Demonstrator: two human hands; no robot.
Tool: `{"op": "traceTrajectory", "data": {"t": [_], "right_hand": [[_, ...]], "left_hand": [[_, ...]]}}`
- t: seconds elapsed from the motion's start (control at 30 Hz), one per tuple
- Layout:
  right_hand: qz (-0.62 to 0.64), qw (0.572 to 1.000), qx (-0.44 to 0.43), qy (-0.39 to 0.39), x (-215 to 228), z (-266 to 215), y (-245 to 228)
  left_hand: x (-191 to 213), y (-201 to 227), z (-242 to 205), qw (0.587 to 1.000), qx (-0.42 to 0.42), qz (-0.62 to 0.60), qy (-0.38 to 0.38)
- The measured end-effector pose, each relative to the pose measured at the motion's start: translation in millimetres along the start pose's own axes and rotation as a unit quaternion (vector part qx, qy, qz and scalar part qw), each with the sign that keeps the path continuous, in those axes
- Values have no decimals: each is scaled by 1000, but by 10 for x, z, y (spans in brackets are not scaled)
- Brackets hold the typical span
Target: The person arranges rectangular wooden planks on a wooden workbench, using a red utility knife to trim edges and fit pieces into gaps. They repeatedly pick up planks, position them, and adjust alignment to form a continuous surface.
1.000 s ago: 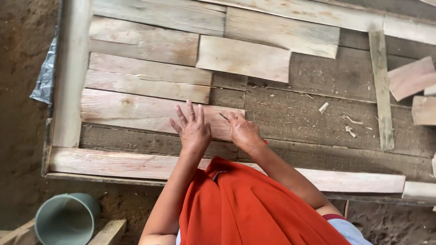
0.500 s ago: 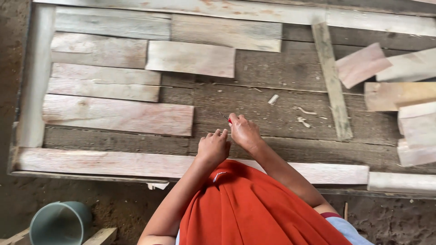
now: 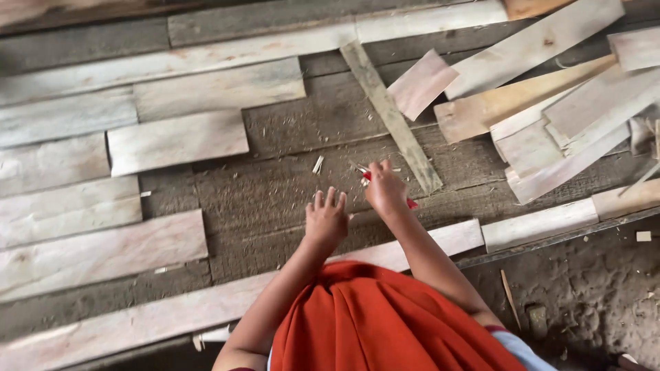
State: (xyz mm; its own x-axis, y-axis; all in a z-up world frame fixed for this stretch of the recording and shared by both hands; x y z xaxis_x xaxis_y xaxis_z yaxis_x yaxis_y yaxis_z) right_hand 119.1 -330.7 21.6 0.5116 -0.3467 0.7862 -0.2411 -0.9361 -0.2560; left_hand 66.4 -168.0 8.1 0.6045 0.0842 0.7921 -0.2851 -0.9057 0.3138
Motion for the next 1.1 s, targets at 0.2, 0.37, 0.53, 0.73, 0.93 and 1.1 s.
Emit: {"op": "traceTrajectory", "data": {"t": [0.2,0.37,0.53,0.73,0.93,1.1], "right_hand": [[44,992,-115,36,204,232,806],[37,996,-38,67,347,498,1255],[92,990,46,96,486,830,1714],[290,935,146,143,1084,1067,1738],[487,856,150,84,950,1789,1822],[579,803,111,89,1058,1703,1777]], "left_hand": [[-304,358,504,999,-48,-19,7],[-661,698,1060,989,-51,-75,121],[-515,1353,1241,981,-33,-105,158],[-250,1826,1276,995,59,-56,64],[-193,1963,1356,992,101,-66,-32],[13,2037,1301,984,106,-124,-76]]}}
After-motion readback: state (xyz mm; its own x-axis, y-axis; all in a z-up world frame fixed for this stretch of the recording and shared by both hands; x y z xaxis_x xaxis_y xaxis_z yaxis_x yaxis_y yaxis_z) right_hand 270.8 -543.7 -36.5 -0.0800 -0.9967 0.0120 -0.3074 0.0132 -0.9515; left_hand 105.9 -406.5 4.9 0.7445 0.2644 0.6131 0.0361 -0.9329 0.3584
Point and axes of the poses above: each hand's wrist, its own z-axis towards the middle knuckle, its own x-axis out of the back of the hand, y = z × x, the point moved 1 cm from there along z, towards the middle knuckle, and after that the axes turned 15 degrees about -y, right-handed, at the moved point
